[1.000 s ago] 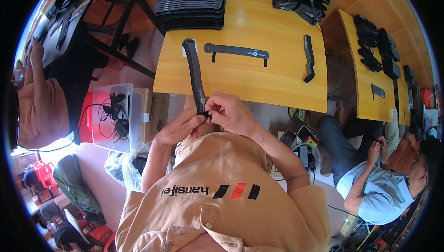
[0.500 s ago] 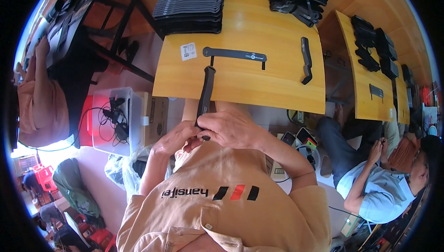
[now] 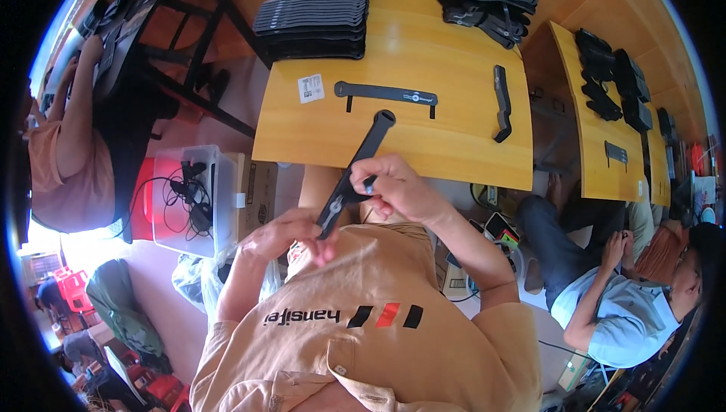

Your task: Manually attaching small clips and labels to black plastic or textile strips at a workbench.

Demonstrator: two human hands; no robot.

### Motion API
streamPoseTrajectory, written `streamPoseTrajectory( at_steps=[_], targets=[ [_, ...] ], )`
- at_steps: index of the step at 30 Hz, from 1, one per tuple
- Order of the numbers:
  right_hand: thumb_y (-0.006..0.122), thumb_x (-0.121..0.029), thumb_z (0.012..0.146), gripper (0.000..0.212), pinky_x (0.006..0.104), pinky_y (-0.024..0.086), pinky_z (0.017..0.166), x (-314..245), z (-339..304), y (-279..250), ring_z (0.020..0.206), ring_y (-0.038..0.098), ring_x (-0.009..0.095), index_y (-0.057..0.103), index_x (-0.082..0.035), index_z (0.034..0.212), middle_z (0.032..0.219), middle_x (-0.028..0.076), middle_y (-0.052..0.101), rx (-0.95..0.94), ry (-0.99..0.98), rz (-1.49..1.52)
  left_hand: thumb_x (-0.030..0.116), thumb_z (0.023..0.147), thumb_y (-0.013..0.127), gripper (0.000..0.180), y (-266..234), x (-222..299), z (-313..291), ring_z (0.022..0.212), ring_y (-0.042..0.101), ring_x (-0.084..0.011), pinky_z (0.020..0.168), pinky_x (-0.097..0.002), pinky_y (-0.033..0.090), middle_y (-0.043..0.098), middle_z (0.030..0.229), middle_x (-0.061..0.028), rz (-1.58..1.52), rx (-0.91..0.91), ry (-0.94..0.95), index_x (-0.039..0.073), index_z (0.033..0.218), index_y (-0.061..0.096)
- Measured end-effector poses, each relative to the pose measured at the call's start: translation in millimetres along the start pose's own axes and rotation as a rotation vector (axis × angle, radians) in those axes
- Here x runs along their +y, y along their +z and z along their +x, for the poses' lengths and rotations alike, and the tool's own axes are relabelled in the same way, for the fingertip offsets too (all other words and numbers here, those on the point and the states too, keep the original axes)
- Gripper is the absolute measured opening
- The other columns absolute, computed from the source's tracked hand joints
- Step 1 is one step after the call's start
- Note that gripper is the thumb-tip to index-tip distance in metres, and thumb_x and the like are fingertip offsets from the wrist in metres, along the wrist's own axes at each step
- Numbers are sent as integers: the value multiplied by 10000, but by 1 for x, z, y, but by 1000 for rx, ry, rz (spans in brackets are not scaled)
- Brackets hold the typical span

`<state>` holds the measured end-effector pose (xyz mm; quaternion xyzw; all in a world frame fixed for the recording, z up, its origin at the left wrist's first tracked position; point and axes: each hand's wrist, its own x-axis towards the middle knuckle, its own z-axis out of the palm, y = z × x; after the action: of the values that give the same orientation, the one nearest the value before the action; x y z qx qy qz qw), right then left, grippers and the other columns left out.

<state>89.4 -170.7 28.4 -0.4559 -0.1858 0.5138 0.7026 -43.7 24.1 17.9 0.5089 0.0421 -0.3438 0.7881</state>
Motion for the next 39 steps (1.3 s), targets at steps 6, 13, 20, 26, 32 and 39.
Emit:
streamPoseTrajectory(
  at_steps=[6,13,20,26,32,39],
  targets=[
    [424,-48,805,146,177,275,419,12,12,12,461,379,14,468,-39,666,525,-32,414,-184,98,-152,244,851,435,387,-3,-2,29,830,631,-266,751,-382,526,576,1018,-200,-483,0,85,-27,1128,415],
    [435,-45,819,149,175,274,463,16,16,12,491,358,6,453,-40,671,548,-32,414,-196,-13,-202,470,919,385,460,3,-9,43,508,553,-158,449,-243,465,559,710,-89,-432,186,122,29,892,510],
    [467,-108,843,204,169,255,361,-3,0,5,387,345,12,434,-56,648,517,-26,400,-36,74,-51,451,900,461,421,2,5,28,426,455,-84,390,-194,390,502,635,-28,-301,-13,213,32,934,494],
    [440,-41,782,163,168,264,325,-18,-12,2,360,331,14,439,-51,619,586,-12,406,52,148,-181,364,911,495,399,-2,8,16,569,455,-28,484,-154,364,489,688,21,-204,-132,95,26,1122,517],
    [430,-58,811,132,159,265,333,-32,-24,-7,371,325,10,475,-38,688,573,-25,398,102,205,-208,312,927,468,349,1,11,2,564,450,-34,480,-172,356,486,679,8,62,-56,96,-12,1055,495],
    [453,-258,888,214,171,250,266,-72,-58,-63,307,282,12,437,-121,724,504,-62,330,585,-19,-46,251,952,420,260,-31,6,-42,591,429,-53,520,-200,352,465,682,7,200,-147,-1,5,944,504]
  ],
)
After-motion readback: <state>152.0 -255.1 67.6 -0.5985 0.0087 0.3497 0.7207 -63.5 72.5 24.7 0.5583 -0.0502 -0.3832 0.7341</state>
